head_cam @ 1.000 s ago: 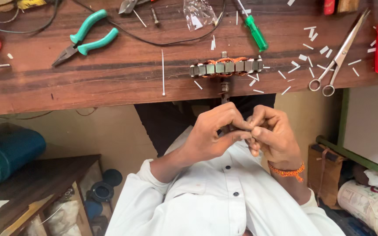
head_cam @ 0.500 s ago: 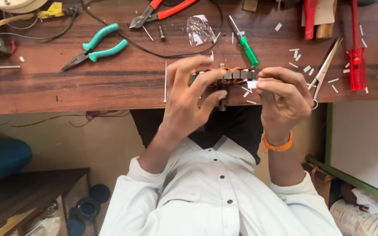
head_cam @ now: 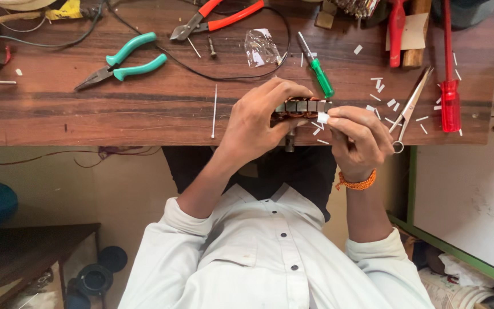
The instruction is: The person cuts small white plastic strips with scissors and inserts them into the slots of a copper-wound motor stator. They use a green screwdriver to press the strips into place and repeat the process for multiple slots.
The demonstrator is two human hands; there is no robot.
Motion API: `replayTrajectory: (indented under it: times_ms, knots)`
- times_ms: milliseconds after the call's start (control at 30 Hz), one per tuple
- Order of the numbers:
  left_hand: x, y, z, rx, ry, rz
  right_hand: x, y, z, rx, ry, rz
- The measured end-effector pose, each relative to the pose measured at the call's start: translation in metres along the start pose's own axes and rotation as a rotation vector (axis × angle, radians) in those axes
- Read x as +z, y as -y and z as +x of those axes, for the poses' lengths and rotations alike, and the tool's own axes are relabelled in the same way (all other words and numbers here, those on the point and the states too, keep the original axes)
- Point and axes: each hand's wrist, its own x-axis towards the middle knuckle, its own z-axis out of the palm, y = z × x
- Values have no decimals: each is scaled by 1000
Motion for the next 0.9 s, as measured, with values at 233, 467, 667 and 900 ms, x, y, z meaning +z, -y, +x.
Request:
replayTrajectory:
  times_ms: [233,467,667,900]
  knots:
    - [3,-5,3,-21,-1,-10,-3,-4,7,-38,56,-59]
    - [7,-11,4,-56,-7,32,-7,-5,24,-76,135,29]
    - [7,-8,3,-89,18,39,-18,16,38,164,249,43]
    - [10,-6,-1,-16,-28,-15,-22,18,41,115,301,-14]
